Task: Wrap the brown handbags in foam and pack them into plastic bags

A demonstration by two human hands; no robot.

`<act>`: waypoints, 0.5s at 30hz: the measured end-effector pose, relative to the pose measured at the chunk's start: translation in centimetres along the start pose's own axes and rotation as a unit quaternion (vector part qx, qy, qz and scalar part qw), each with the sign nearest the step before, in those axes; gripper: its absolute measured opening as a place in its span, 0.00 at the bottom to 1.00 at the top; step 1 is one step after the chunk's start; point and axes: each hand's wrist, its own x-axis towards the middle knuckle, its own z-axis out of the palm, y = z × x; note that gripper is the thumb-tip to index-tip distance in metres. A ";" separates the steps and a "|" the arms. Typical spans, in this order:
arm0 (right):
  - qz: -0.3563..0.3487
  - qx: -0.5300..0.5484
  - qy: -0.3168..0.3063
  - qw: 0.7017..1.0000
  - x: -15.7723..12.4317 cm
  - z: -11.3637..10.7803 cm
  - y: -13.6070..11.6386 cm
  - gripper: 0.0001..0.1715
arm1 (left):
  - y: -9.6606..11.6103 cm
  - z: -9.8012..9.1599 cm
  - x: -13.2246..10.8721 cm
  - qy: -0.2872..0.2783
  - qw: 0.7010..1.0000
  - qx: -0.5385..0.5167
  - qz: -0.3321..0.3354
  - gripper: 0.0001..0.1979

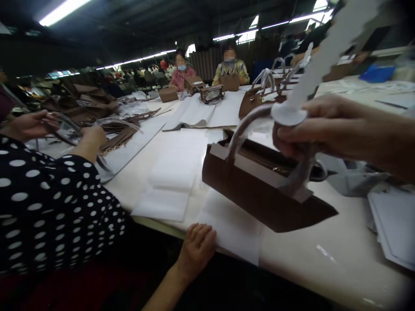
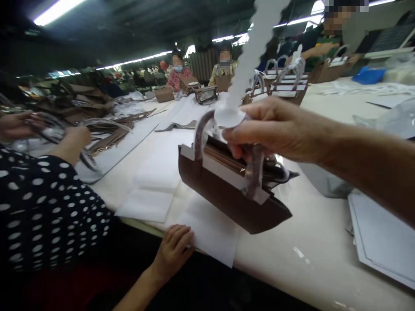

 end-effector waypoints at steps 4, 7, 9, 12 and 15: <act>0.020 0.009 -0.145 0.989 2.1 3.8 1.1 0.17 | -0.1 1.7 1.2 0.014 1.000 -0.002 -0.014 0.10; 0.029 0.029 -0.210 0.977 3.0 5.3 1.1 0.16 | -0.6 1.7 1.8 0.016 1.000 -0.007 -0.014 0.10; 0.035 0.034 -0.229 0.972 3.2 5.4 0.6 0.17 | -0.8 1.5 1.8 0.012 1.000 -0.013 -0.019 0.11; 0.036 0.017 -0.233 0.972 3.5 3.6 0.5 0.19 | -1.0 1.3 1.5 -0.004 0.999 -0.028 -0.031 0.12; 0.033 0.056 -0.121 0.991 4.6 0.3 3.1 0.27 | -1.4 1.1 0.7 -0.026 0.998 -0.049 -0.009 0.14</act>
